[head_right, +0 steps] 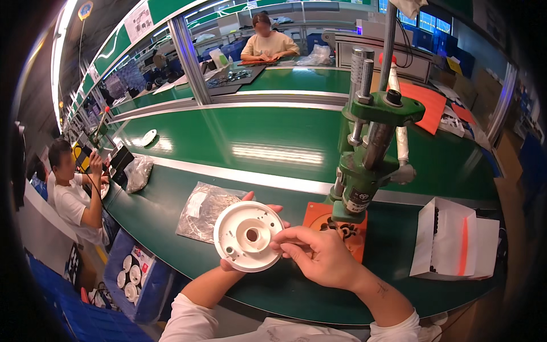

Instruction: The person assembles light fixture bases by inserting metal pins into plastic components, then secures them using a manual press.

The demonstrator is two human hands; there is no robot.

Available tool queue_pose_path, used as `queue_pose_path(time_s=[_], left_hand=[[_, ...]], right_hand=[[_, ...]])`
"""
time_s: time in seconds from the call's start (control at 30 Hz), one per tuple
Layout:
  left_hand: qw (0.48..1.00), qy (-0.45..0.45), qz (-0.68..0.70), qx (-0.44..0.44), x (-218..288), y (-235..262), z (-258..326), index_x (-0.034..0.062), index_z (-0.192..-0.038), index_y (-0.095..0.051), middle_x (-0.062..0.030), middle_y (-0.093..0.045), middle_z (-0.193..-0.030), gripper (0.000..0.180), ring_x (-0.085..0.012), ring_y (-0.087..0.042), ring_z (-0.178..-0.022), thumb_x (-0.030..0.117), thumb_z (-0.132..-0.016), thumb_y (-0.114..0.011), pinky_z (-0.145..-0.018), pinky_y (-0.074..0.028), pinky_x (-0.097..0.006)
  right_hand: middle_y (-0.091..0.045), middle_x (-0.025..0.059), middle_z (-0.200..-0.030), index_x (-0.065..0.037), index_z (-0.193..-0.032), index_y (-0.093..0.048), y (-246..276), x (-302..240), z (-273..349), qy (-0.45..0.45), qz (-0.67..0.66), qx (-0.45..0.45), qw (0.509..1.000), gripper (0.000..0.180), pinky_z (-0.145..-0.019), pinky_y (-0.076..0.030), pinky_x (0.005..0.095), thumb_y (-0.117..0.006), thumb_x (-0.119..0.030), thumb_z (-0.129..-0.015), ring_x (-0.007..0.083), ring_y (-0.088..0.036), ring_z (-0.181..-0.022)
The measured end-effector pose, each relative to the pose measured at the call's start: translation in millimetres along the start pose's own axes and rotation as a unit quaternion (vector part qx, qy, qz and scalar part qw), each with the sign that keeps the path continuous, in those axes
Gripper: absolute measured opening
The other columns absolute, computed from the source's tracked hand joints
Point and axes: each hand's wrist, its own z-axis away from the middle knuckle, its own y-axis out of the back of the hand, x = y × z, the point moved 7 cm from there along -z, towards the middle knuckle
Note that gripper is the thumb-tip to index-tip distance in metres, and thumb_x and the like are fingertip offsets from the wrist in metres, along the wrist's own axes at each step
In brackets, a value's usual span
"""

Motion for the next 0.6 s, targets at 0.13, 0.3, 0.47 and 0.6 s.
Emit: queue_pose_path(time_s=[0.13,0.3,0.47,0.6], left_hand=[[0.999,-0.022,0.033,-0.019,-2.0,5.4,-1.9,0.007,-0.168,-0.006,-0.0353,-0.044,-0.151,0.156,-0.0458,-0.059,-0.132,0.083,-0.058,-0.087,-0.11,-0.054,-0.056],[0.998,0.01,0.065,0.02,-4.7,11.6,-5.9,-0.0032,-0.166,-0.01,-0.0391,-0.048,-0.147,0.155,-0.0476,-0.059,-0.133,0.092,-0.061,-0.072,-0.109,-0.054,-0.055],[0.987,0.068,0.144,-0.004,-14.4,5.5,-3.9,-0.0064,-0.164,-0.014,-0.0418,-0.047,-0.146,0.157,-0.0456,-0.058,-0.135,0.089,-0.058,-0.077,-0.113,-0.052,-0.052],[0.99,0.057,0.128,0.007,-10.5,6.9,-6.1,-0.0058,-0.165,-0.012,-0.0408,-0.048,-0.146,0.157,-0.0432,-0.061,-0.131,0.086,-0.057,-0.08,-0.112,-0.053,-0.048]], right_hand=[[-0.078,0.0096,-0.114,0.003,-0.124,-0.065,2.7,9.3,-0.7,-0.047,-0.101,0.019,0.994,0.019,-0.087,-0.062,0.0265,-0.06,-0.002,-0.106,0.0134,-0.074,-0.104],[-0.077,0.0082,-0.116,0.001,-0.116,-0.067,7.4,5.6,1.5,-0.063,-0.145,0.057,0.986,0.013,-0.079,-0.06,0.0231,-0.064,-0.004,-0.105,0.0075,-0.071,-0.095],[-0.075,0.0072,-0.114,-0.002,-0.11,-0.072,4.8,-13.9,1.4,0.083,0.032,0.063,0.994,0.01,-0.07,-0.058,0.0209,-0.071,-0.002,-0.1,0.0069,-0.07,-0.091],[-0.073,0.008,-0.098,-0.003,-0.108,-0.075,-1.5,-18.4,2.8,0.087,0.104,0.039,0.99,0.015,-0.066,-0.056,0.0283,-0.077,-0.002,-0.094,0.0165,-0.072,-0.083]])
